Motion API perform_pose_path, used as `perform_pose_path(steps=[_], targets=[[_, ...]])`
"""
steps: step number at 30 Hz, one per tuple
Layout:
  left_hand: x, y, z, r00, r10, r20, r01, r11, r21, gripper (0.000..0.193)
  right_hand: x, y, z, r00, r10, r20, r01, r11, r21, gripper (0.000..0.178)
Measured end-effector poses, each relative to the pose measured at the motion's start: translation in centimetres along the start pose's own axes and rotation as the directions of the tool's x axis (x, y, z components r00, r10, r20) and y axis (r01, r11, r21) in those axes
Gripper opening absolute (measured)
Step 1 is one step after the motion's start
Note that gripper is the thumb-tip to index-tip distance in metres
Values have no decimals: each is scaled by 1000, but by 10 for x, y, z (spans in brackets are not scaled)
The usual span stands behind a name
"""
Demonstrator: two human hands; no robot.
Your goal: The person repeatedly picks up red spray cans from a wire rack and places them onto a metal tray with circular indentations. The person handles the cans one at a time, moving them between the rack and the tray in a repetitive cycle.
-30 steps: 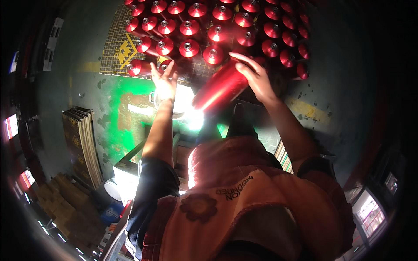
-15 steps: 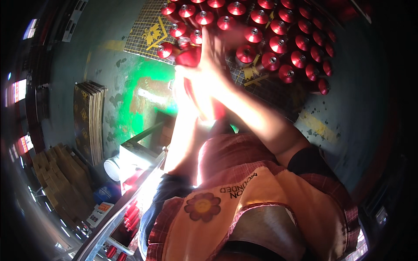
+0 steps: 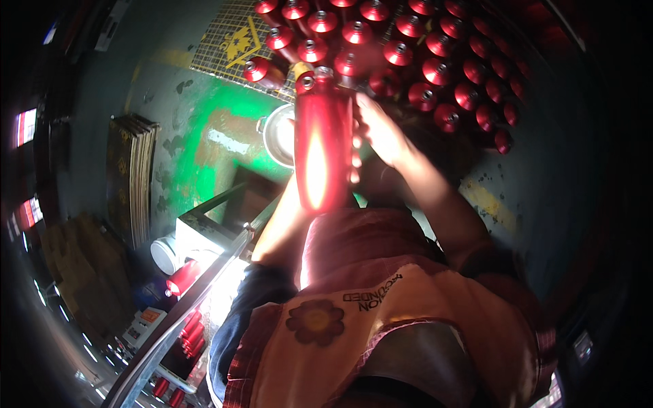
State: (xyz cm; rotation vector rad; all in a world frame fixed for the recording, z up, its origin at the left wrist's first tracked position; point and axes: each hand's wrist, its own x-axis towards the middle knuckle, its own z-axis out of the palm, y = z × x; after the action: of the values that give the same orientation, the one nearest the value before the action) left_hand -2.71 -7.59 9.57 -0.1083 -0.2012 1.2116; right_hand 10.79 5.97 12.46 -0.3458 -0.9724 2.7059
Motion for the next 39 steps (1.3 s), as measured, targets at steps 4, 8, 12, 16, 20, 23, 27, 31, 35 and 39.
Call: perform_pose_path(steps=[4, 8, 12, 16, 20, 23, 27, 31, 35, 39], targets=[[17, -31, 13, 968, 53, -245, 82, 856, 510, 58, 3, -34, -14, 991, 131, -29, -132, 991, -19, 40], [32, -45, 27, 882, 125, -455, 247, 699, 671, 44, -12, -41, -17, 996, 66, -63, -65, 998, 10, 35], [57, -30, 40, 758, 568, -320, 308, 121, 944, 47, -26, -19, -26, 875, 38, -483, 17, 994, 110, 27], [78, -44, 49, 869, 490, -73, 407, -623, 668, 53, -30, 10, -27, 626, -41, -779, 232, 963, 136, 28], [81, -101, 34, 922, 367, 121, 343, -922, 178, 56, -37, 21, -14, 468, 76, -881, 278, 933, 228, 36], [67, -114, 18, 902, 388, 189, 326, -899, 292, 57, -45, 20, -5, 486, -17, -874, 392, 898, 200, 38], [39, -57, 19, 714, 601, 360, 514, -798, 314, 50, -47, 26, -5, 426, -72, -902, 559, 805, 200, 34], [35, -31, 20, 498, 786, 365, 626, -618, 476, 47, -46, 47, -13, 344, -71, -936, 653, 734, 185, 28], [56, -89, -18, 666, 607, 434, 564, -790, 240, 44, -51, 74, -20, 429, 11, -903, 604, 740, 296, 27], [18, -115, -56, 860, 505, 75, 460, -830, 314, 46, -81, 88, -45, 439, -43, -898, 630, 727, 273, 29]])
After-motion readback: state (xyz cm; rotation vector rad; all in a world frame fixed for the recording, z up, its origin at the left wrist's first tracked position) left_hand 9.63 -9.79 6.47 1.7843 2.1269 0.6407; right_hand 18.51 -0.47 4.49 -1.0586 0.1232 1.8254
